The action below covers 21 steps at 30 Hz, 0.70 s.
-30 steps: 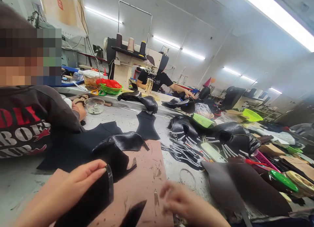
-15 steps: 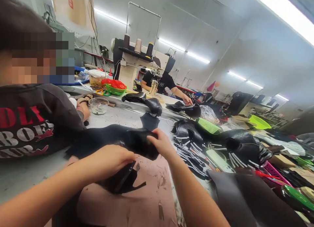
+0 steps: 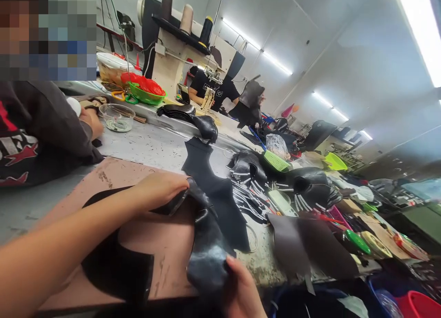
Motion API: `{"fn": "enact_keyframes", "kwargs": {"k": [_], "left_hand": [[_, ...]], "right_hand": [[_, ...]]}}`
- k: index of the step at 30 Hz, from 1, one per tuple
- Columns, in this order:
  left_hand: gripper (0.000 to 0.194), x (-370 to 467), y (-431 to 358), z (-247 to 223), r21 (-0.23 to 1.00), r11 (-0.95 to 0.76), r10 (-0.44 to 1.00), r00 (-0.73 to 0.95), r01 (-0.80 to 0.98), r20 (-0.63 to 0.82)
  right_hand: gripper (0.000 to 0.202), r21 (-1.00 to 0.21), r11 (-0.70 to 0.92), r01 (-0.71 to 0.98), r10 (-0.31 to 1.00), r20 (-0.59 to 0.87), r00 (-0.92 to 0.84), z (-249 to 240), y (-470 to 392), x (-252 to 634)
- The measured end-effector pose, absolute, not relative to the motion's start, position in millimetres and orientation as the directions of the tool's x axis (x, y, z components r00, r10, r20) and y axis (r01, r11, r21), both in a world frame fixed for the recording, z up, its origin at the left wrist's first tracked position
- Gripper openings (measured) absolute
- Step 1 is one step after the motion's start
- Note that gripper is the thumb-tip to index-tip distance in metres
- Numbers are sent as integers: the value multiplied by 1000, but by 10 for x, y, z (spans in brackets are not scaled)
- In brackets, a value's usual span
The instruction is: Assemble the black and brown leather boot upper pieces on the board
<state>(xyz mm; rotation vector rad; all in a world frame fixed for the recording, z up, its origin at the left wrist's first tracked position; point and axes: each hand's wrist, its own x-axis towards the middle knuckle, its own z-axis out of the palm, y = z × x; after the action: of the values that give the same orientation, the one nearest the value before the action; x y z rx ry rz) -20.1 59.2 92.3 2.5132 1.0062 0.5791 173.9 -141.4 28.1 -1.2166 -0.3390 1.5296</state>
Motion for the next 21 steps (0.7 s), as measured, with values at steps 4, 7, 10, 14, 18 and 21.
{"fn": "enact_keyframes", "kwargs": {"k": [4,7,10,14,18,21], "left_hand": [[36,-386,399,946,396,-652,757,572,646,315],[34,-697,63,829,275,-759,650,664,590,368],[35,-1046,-327,560,247,-870,480,848,427,224],[51,-1217,-665,201,236,-884,446,878,403,172],[38,-957,-799,30,260,-865,494,817,429,296],[24,-710,-849,17,330,-824,561,747,461,357]], "right_hand": [[15,-739,-373,-561,811,-553,190,274,-1250,1575],[17,-776,-361,-517,816,-531,227,218,-1161,1545],[16,-822,-361,-440,823,-503,265,139,-1112,1593],[23,-877,-344,-336,842,-446,302,118,-1075,1611],[42,-904,-327,-275,881,-397,259,156,-1117,1550],[52,-902,-390,-184,878,-425,219,119,-1204,1564]]}}
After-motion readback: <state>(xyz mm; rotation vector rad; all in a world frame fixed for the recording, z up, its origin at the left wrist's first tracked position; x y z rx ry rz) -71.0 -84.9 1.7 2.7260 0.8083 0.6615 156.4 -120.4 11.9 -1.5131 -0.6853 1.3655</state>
